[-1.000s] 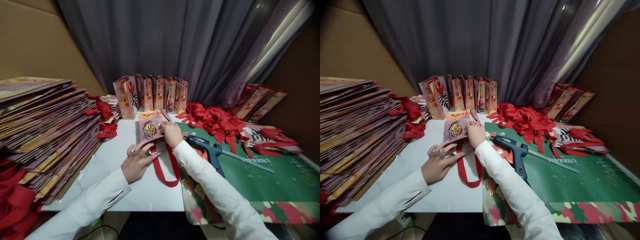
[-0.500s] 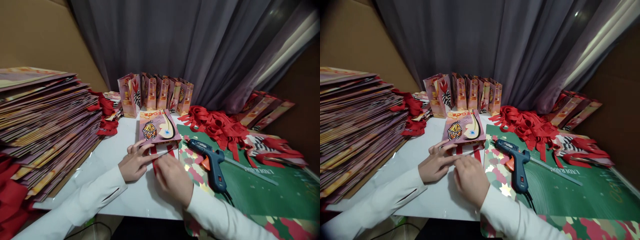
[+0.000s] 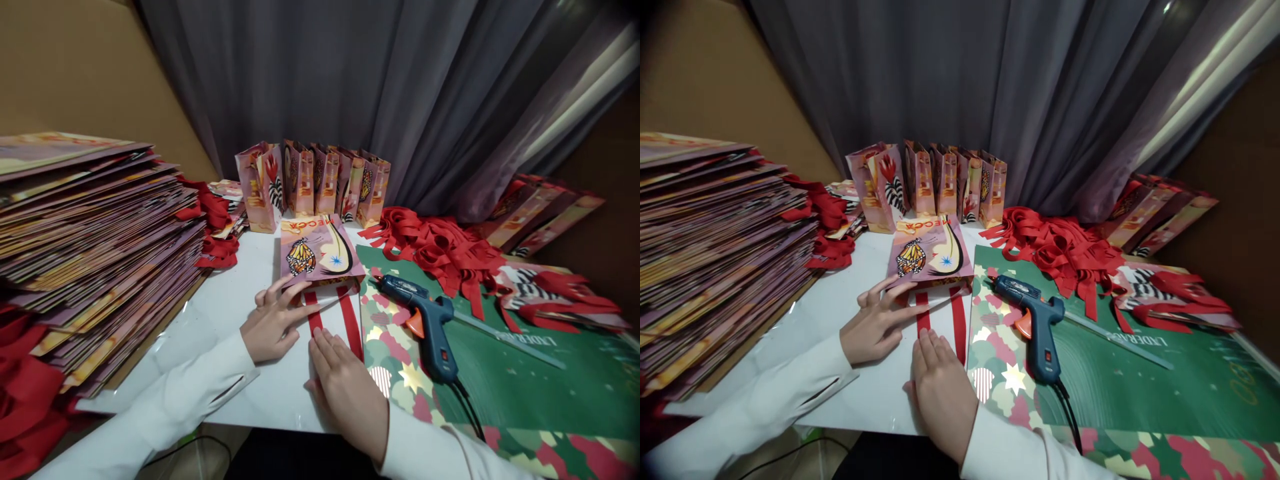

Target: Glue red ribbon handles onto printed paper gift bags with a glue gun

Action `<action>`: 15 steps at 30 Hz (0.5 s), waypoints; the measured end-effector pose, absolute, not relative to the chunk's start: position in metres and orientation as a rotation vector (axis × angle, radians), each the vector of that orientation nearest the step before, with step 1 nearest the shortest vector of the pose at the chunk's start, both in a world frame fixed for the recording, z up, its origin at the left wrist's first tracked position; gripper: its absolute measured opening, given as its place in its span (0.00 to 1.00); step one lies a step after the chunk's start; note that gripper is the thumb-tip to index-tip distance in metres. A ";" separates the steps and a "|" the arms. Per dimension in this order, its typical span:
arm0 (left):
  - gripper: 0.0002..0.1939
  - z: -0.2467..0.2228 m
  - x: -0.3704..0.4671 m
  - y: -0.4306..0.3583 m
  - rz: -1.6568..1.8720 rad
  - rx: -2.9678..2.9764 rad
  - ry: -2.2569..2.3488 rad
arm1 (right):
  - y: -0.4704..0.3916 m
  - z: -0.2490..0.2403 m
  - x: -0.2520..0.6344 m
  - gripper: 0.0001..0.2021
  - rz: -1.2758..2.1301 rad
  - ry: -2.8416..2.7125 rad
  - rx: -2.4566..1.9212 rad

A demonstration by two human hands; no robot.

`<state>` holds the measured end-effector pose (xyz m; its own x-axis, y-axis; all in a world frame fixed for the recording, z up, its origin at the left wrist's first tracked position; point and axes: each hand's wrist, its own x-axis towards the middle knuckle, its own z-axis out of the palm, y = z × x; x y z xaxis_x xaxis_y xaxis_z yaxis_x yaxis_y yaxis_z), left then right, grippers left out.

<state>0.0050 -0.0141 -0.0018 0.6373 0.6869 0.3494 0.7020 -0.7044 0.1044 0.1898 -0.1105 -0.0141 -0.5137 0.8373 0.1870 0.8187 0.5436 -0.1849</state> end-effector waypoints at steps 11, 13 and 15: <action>0.39 -0.004 0.006 -0.018 -0.579 -2.833 -1.205 | -0.112 0.032 0.268 0.14 -0.067 -1.770 -1.981; 0.39 -0.005 0.006 -0.017 -0.590 -2.837 -1.200 | -0.116 0.023 0.302 0.18 -0.304 -1.596 -2.264; 0.40 -0.005 0.007 -0.017 -0.599 -2.841 -1.189 | -0.121 0.007 0.330 0.22 -0.299 -1.621 -2.360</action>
